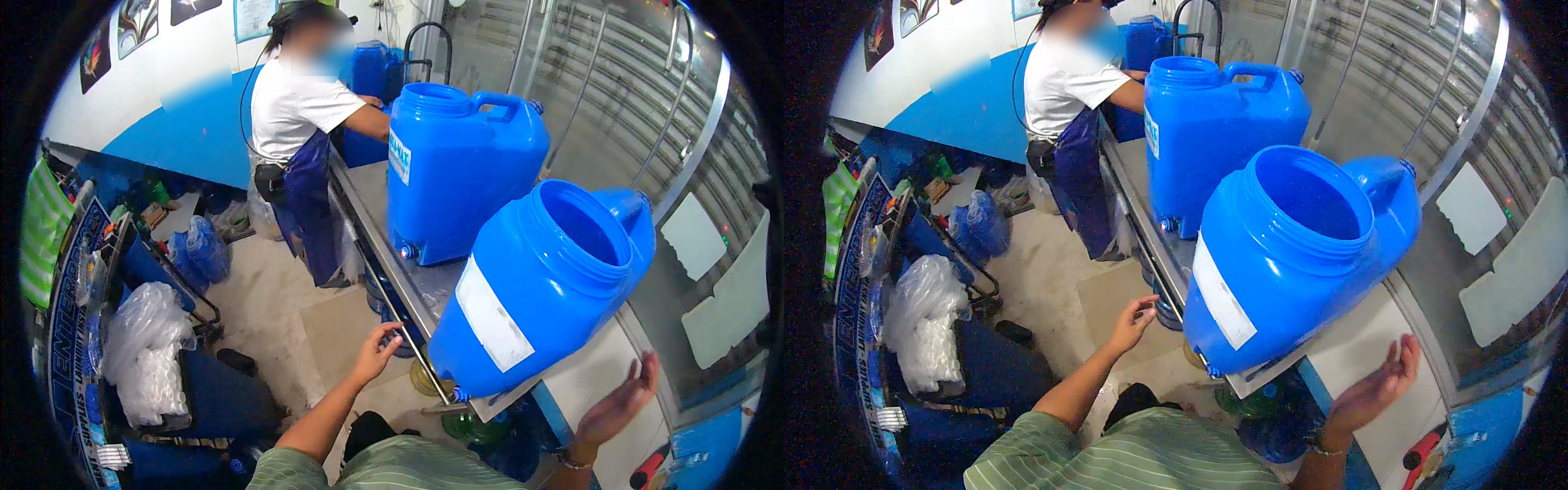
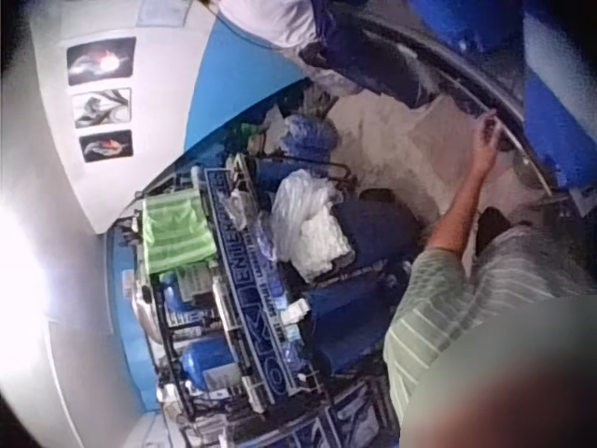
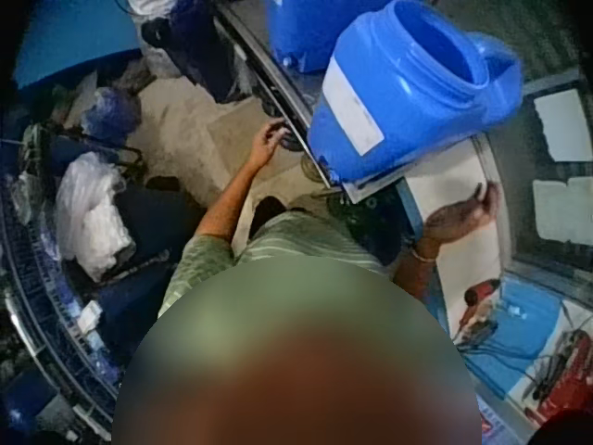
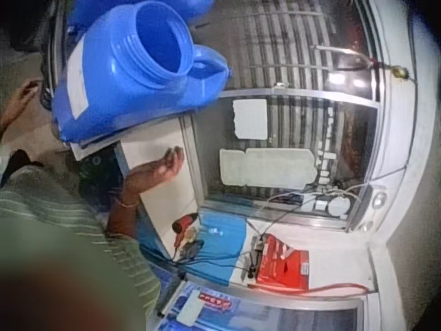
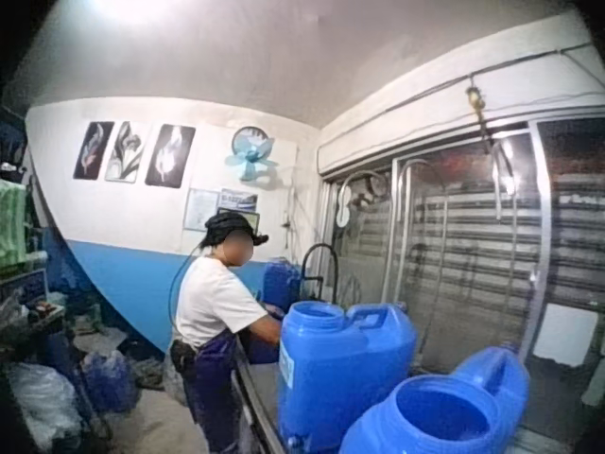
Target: The person handles large blue water containers, attaches spigots, and uses a red heat gun to seal the spigot area. They also move plastic bags and caps on the stainless steel counter while a coworker works nearby.
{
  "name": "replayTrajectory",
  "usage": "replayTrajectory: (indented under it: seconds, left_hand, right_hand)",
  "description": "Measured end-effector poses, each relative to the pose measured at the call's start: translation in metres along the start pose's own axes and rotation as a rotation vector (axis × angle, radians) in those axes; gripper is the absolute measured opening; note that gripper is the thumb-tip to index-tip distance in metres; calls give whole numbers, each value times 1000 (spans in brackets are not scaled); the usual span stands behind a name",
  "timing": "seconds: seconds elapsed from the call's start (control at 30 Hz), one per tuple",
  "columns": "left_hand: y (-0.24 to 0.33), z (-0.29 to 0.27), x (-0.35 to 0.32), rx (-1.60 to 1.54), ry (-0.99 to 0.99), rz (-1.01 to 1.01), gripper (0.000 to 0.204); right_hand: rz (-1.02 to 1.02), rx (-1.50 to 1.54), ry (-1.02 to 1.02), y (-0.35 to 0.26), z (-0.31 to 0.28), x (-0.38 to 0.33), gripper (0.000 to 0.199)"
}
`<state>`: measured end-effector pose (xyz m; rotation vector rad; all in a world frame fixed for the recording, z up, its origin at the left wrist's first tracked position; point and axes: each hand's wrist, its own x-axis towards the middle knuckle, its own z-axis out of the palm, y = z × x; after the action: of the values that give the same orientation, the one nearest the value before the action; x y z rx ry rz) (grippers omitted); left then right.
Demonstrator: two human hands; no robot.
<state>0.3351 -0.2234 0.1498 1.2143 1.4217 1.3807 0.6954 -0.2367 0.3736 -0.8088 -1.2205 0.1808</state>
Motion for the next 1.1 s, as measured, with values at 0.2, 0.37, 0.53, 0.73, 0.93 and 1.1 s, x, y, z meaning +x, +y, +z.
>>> replayTrajectory:
  seconds: [0.2,0.37,0.53,0.73,0.93,1.1]
  left_hand:
    - [-2,-37,56,114,92,77,30]
    - [2,-48,121,97,-17,214,32]
    - [3,-82,161,182,-104,344,31]
    - [18,-87,185,68,-269,314,29]
    - [14,-89,189,90,-358,388,29]
    - [20,-76,202,44,-68,264,74]
  right_hand:
    - [-643,-433,-196,-29,4,-3,31]
    - [-593,-336,-6,-70,42,31,43]
    - [-371,-550,-207,-109,126,45,72]
    - [-391,-872,-212,-105,150,37,73]
    - [-409,-890,-242,-110,144,36,73]
    - [-422,-882,-225,-106,147,34,76]
